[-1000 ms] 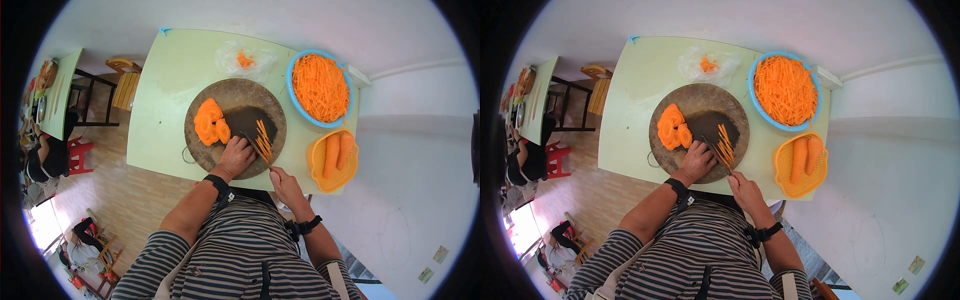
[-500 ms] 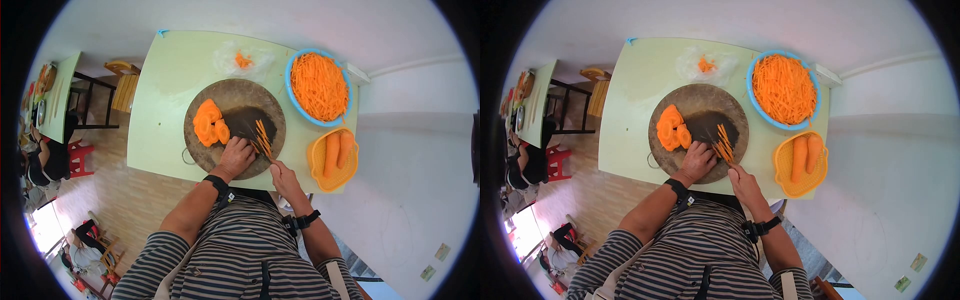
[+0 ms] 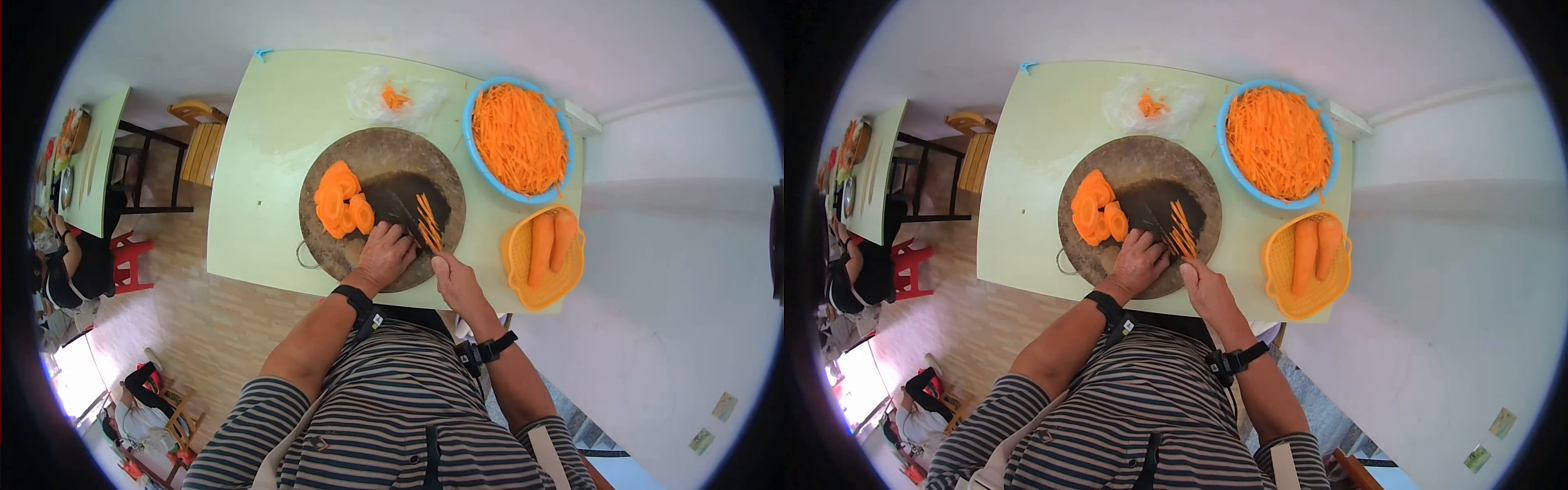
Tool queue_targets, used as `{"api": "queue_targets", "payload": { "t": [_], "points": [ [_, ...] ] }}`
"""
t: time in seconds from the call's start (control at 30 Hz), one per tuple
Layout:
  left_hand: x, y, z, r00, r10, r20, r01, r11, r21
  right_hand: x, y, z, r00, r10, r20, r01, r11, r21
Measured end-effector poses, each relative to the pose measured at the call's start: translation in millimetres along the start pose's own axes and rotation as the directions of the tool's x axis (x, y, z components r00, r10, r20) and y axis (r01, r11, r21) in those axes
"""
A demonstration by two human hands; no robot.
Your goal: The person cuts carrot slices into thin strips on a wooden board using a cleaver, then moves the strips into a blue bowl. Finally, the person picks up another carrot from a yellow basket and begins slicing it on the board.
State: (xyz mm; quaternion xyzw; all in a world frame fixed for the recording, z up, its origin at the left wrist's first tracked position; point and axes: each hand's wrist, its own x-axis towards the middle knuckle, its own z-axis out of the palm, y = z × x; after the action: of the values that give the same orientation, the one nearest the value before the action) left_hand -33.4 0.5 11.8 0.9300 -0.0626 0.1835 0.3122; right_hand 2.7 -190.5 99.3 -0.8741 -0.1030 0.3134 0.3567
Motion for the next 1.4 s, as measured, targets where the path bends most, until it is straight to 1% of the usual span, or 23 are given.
{"api": "queue_targets", "payload": {
  "t": [0.03, 0.07, 0.13, 0.17, 0.23, 0.37, 0.43, 0.57, 0.63, 0.73, 0.97, 1.03, 1.07, 1.13, 1.2, 1.27, 1.4],
  "points": [
    [2, 1, 1, 0.999, 0.011, -0.038, -0.012, 1.0, -0.027, 3, 0, 0, 1.0, 0.031, 0.003, -0.031, 0.996, 0.087],
    [3, 0, 0, 0.997, 0.018, -0.076, -0.022, 0.998, -0.051, 2, -1, -2, 1.0, 0.025, 0.005, -0.026, 0.996, 0.089],
    [3, 0, -1, 0.996, 0.007, -0.086, -0.011, 0.999, -0.042, -5, -8, -11, 0.992, 0.114, 0.049, -0.12, 0.985, 0.124],
    [3, 2, 1, 0.995, 0.001, -0.096, -0.005, 0.999, -0.04, -9, -5, -12, 0.992, 0.12, 0.049, -0.125, 0.985, 0.12],
    [3, 2, 2, 0.997, 0.002, -0.084, -0.005, 0.999, -0.037, -18, 2, -12, 0.997, 0.046, 0.056, -0.049, 0.997, 0.052],
    [1, -1, -1, 0.999, 0.008, -0.031, -0.009, 1.0, -0.023, -28, 7, -11, 0.996, 0.051, 0.072, -0.055, 0.997, 0.048],
    [1, -1, -1, 1.0, 0.007, -0.028, -0.008, 1.0, -0.017, -31, 7, -12, 0.998, 0.021, 0.061, -0.022, 1.0, 0.019],
    [2, -1, -1, 0.999, 0.016, -0.039, -0.016, 1.0, -0.016, -32, 2, -15, 0.996, 0.044, 0.076, -0.047, 0.998, 0.038],
    [3, 0, -3, 0.999, 0.017, -0.037, -0.018, 1.0, -0.015, -27, -1, -14, 0.994, 0.075, 0.081, -0.075, 0.997, 0.0],
    [2, 0, -1, 0.999, 0.015, -0.042, -0.016, 1.0, -0.023, -13, -5, -6, 0.997, 0.053, 0.059, -0.051, 0.998, -0.028],
    [0, 0, 0, 0.997, -0.001, -0.079, -0.004, 0.998, -0.057, -6, -1, -5, 0.999, 0.019, 0.039, -0.022, 0.998, 0.061],
    [0, 0, 0, 0.997, -0.002, -0.075, -0.002, 0.998, -0.059, -4, 3, -3, 0.996, 0.074, 0.058, -0.079, 0.993, 0.088],
    [1, 0, 0, 0.998, -0.003, -0.07, -0.001, 0.998, -0.061, -5, 5, -3, 0.996, 0.074, 0.058, -0.079, 0.993, 0.087],
    [2, 0, -1, 0.996, 0.004, -0.084, -0.01, 0.997, -0.072, -9, 3, -5, 0.989, 0.143, 0.036, -0.147, 0.974, 0.171],
    [2, 0, -2, 0.995, 0.005, -0.098, -0.014, 0.996, -0.084, -13, 1, -10, 0.988, 0.145, 0.047, -0.15, 0.977, 0.152],
    [3, 1, -1, 0.997, 0.001, -0.077, -0.006, 0.998, -0.059, -18, 0, -13, 0.987, 0.151, 0.051, -0.157, 0.979, 0.133],
    [1, -1, 0, 0.998, 0.001, -0.063, -0.004, 0.999, -0.054, -25, 3, -12, 0.992, 0.115, 0.044, -0.119, 0.987, 0.11]
  ]
}}
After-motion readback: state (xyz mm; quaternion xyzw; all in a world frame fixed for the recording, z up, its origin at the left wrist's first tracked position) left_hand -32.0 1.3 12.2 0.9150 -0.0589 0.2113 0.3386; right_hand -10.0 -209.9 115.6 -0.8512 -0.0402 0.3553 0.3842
